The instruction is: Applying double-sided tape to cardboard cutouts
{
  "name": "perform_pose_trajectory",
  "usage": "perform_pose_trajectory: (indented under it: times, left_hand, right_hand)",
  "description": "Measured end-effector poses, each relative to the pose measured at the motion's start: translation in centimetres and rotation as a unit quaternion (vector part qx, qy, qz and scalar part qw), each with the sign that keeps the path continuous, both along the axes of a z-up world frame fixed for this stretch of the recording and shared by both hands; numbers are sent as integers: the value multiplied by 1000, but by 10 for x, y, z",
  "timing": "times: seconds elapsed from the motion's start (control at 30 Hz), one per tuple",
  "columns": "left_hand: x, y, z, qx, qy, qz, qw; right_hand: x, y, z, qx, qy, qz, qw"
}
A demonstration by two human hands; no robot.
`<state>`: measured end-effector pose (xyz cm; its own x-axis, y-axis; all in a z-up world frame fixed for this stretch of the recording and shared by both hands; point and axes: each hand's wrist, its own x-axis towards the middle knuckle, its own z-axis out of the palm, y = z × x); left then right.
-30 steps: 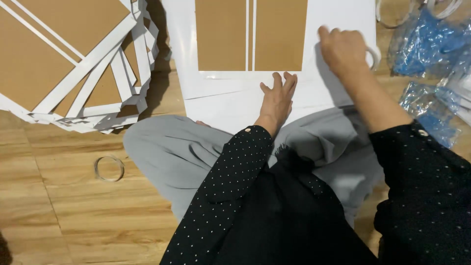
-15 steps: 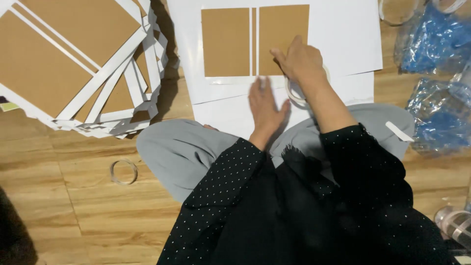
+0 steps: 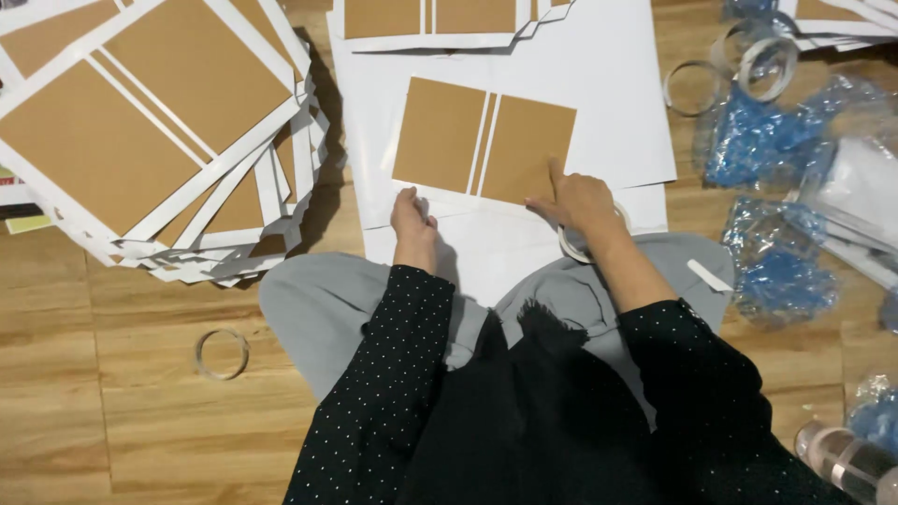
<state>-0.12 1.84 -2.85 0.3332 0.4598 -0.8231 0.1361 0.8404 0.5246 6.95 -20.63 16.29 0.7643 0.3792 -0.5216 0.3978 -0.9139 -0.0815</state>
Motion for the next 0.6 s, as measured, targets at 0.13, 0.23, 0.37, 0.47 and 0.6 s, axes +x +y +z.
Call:
perform_pose_trajectory:
  times: [0.13, 0.23, 0.37, 0.47, 0.6]
  left_hand:
    - [1, -5, 46, 37, 3, -53, 998]
    - [-2, -21, 73, 49, -46, -91, 994]
    - [-12, -62, 81, 191, -21, -249, 949]
    - [-24, -81, 61, 254, -24, -168, 952]
    - [-2, -55, 73, 356, -100, -147, 917]
  right_hand:
    - [0, -9, -5, 7, 14, 1, 1000]
    - [-4, -13, -5, 27, 16, -4, 1000]
    - [-6, -18, -14, 36, 27, 4, 999]
    - [-12, -17, -25, 33, 0, 32, 999]
    - [-24, -7, 2, 33, -17, 37, 999]
